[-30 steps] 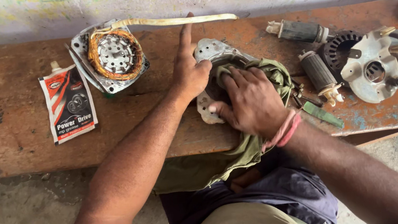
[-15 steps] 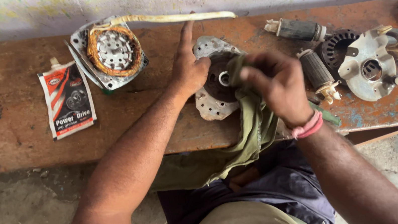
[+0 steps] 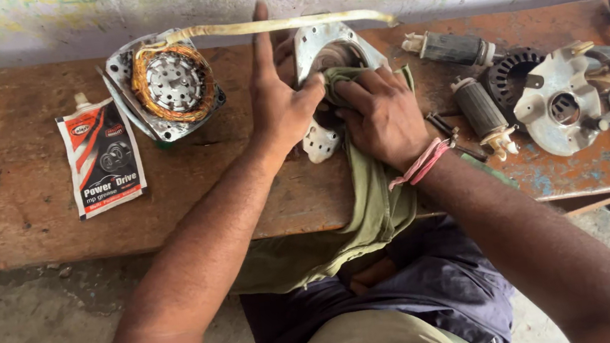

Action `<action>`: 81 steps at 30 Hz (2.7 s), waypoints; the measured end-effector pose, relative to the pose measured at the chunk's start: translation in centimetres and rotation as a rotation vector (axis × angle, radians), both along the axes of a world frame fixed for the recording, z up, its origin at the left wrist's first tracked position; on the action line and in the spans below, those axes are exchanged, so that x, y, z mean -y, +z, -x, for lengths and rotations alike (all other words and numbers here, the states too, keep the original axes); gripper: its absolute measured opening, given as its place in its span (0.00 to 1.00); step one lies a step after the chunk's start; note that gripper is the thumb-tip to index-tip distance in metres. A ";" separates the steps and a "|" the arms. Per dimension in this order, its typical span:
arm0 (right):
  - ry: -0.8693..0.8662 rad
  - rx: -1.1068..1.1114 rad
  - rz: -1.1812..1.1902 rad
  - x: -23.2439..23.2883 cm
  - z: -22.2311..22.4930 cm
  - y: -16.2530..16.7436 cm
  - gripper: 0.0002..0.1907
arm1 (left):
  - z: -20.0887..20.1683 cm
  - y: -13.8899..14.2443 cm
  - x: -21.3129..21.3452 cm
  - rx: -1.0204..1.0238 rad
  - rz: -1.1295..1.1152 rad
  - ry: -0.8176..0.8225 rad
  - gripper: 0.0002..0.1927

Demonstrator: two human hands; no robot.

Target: The person disassembles a small motor component, wipes the housing with a cloth, and then uses a screwdriver to scrape and clean the interior surface of the motor casing.

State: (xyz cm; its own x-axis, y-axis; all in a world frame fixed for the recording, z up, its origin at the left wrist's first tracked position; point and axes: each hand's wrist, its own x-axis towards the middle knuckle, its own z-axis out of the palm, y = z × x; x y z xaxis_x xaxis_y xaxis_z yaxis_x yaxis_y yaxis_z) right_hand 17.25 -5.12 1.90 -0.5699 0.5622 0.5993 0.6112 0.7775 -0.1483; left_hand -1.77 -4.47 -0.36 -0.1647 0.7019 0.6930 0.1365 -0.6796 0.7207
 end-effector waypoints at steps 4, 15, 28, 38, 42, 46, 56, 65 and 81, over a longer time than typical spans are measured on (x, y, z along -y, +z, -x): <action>0.059 -0.020 -0.107 -0.4 0.0 -0.1 0.16 | 0.3 -0.2 -0.7 0.024 0.647 -0.131 0.15; -0.165 -0.402 0.562 -3.1 2.6 -1.5 0.09 | 0.7 -1.5 -1.1 0.050 0.289 -0.304 0.24; 0.134 0.223 -0.206 -3.1 1.0 1.2 0.10 | 1.4 -2.4 -1.6 0.077 0.406 -0.264 0.28; 0.059 -1.020 0.714 -4.5 -2.5 -0.4 0.06 | 1.5 -4.4 -2.9 0.120 0.466 -0.090 0.16; 0.215 -1.120 0.608 -2.7 -3.2 -0.8 0.04 | 1.7 -4.6 -3.1 0.128 0.497 -0.014 0.12; 0.088 -0.640 0.318 -1.3 -1.2 -1.3 0.10 | 1.9 -4.2 -2.8 0.082 0.407 -0.130 0.15; -0.032 -0.574 0.289 -2.8 1.9 -0.5 0.16 | 1.8 -3.7 -2.5 0.035 0.490 -0.096 0.15; 0.076 -0.216 0.094 -0.9 2.4 -0.5 0.09 | 1.8 -2.8 -1.8 0.002 0.399 -0.131 0.17; -0.007 -0.121 0.011 -1.3 2.2 -0.7 0.09 | 2.1 -3.9 -2.3 -0.017 0.465 -0.109 0.16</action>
State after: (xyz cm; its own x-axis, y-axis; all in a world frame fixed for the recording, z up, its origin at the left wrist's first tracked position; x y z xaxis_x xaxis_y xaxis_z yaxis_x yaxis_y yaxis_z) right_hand 15.02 -3.85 1.16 -0.4903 0.5728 0.6569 0.5934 0.7714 -0.2297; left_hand -3.82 -2.18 -4.22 -0.0641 0.9509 0.3028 0.0965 -0.2961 0.9503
